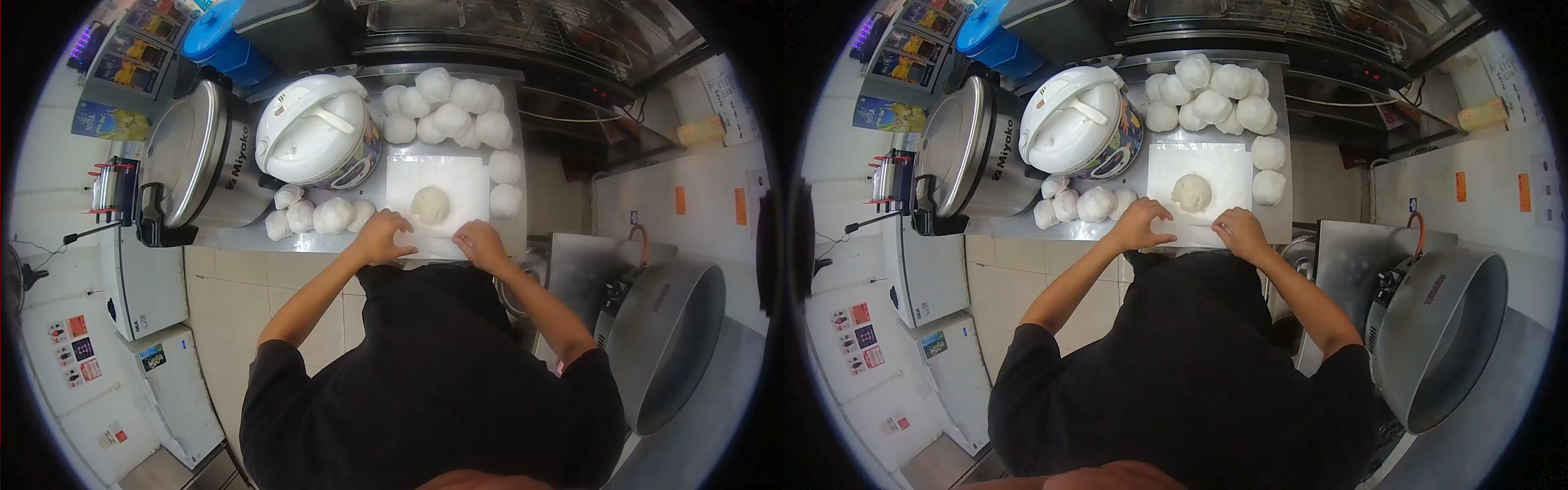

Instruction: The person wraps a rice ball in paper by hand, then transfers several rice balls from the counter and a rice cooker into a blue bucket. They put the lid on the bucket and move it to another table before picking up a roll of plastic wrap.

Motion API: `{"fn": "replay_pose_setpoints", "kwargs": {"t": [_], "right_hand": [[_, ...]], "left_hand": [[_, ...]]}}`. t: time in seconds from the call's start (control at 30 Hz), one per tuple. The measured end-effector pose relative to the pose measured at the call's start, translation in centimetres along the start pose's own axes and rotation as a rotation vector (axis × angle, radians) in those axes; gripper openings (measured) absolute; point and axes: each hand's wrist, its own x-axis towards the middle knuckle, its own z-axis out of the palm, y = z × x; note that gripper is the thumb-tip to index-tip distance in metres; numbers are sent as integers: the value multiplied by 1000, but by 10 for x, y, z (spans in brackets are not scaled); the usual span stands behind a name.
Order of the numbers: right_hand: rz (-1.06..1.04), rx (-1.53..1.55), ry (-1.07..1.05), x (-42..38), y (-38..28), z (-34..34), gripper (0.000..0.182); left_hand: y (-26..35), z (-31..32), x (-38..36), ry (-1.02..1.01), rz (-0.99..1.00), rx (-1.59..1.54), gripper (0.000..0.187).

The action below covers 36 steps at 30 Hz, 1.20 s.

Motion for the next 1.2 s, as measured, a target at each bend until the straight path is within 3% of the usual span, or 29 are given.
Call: {"fn": "replay_pose_setpoints", "kwargs": {"t": [0.17, 0.27, 0.37, 0.47, 0.67, 0.87, 0.97, 1.2], "right_hand": [[92, 117, 126, 13, -17, -6, 16], [34, 47, 127, 10, -32, -20, 20], [-92, -61, 27, -2, 0, -18, 23], [-140, -11, 66, -17, 26, -10, 23], [22, 10, 18, -17, 22, -29, 22], [172, -135, 103, 18, 28, -18, 28], [245, -271, 87, 39, 21, -11, 33], [323, -385, -79, 50, 20, -9, 32]], "left_hand": [[6, -9, -3, 162, 100, 99, 17], [-14, 7, 0, 216, 27, 1, 19], [-15, 13, -3, 160, 14, -93, 23], [-15, 23, -12, 124, 9, -30, 23], [0, 18, -15, 191, -81, -201, 23], [-14, 33, 10, 483, -337, -216, 27], [-9, 50, 18, 669, -357, -168, 28], [-10, 70, 22, 684, -432, 122, 27]]}}
